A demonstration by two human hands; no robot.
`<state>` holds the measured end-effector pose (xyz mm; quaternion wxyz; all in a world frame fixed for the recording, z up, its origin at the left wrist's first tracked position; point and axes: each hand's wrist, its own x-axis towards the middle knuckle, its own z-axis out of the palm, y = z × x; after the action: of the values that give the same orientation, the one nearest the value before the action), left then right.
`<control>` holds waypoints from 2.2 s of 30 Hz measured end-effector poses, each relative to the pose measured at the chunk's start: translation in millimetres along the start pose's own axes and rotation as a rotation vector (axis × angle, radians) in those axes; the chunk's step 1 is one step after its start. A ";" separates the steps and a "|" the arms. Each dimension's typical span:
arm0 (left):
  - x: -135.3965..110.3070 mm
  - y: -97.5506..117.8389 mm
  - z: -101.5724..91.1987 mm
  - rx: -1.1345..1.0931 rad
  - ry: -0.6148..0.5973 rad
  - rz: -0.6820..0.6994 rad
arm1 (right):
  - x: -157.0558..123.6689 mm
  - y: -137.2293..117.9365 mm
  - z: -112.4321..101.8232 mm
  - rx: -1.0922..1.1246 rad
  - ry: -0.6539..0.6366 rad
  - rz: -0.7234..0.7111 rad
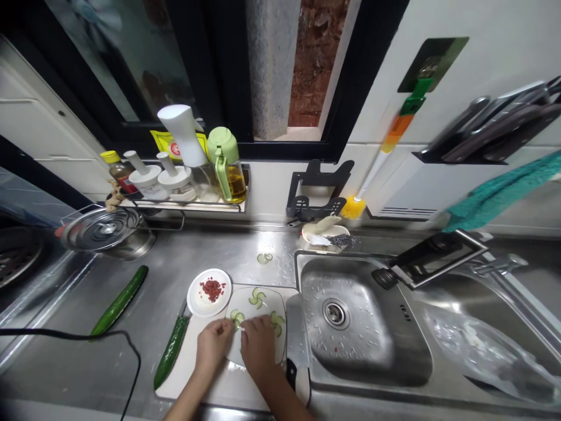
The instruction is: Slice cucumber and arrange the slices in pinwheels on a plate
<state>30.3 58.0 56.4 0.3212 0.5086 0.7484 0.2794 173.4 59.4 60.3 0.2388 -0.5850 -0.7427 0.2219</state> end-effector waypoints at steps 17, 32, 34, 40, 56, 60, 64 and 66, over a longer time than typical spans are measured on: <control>3.9 4.7 5.2 0.030 0.006 -0.063 | 19.5 -8.1 6.1 -0.088 -0.169 0.038; 4.4 -2.9 6.9 0.168 0.031 0.101 | 23.1 -6.1 8.2 -0.071 -0.165 0.048; 4.0 -1.8 5.8 0.177 0.027 0.101 | 22.9 -6.6 7.7 -0.062 -0.160 0.045; 5.0 -1.3 2.4 0.174 0.008 0.100 | 22.4 -6.7 4.9 -0.030 -0.137 0.036; 30.4 -14.7 -45.6 0.235 0.101 0.028 | 12.2 -0.4 -7.0 -0.004 -0.066 0.050; 48.3 -16.5 -52.8 0.311 0.085 -0.016 | 7.8 -0.3 -7.8 -0.010 -0.063 0.040; 57.1 -12.4 -48.0 0.364 0.047 -0.016 | 5.1 -1.1 -7.9 0.000 -0.052 0.032; 59.1 -10.4 -44.9 0.400 0.041 -0.004 | 4.0 -1.2 -7.8 0.006 -0.051 0.031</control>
<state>-26.4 106.0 65.7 0.1990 0.5548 0.7965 0.1348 176.5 63.4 67.6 0.2182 -0.5897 -0.7387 0.2426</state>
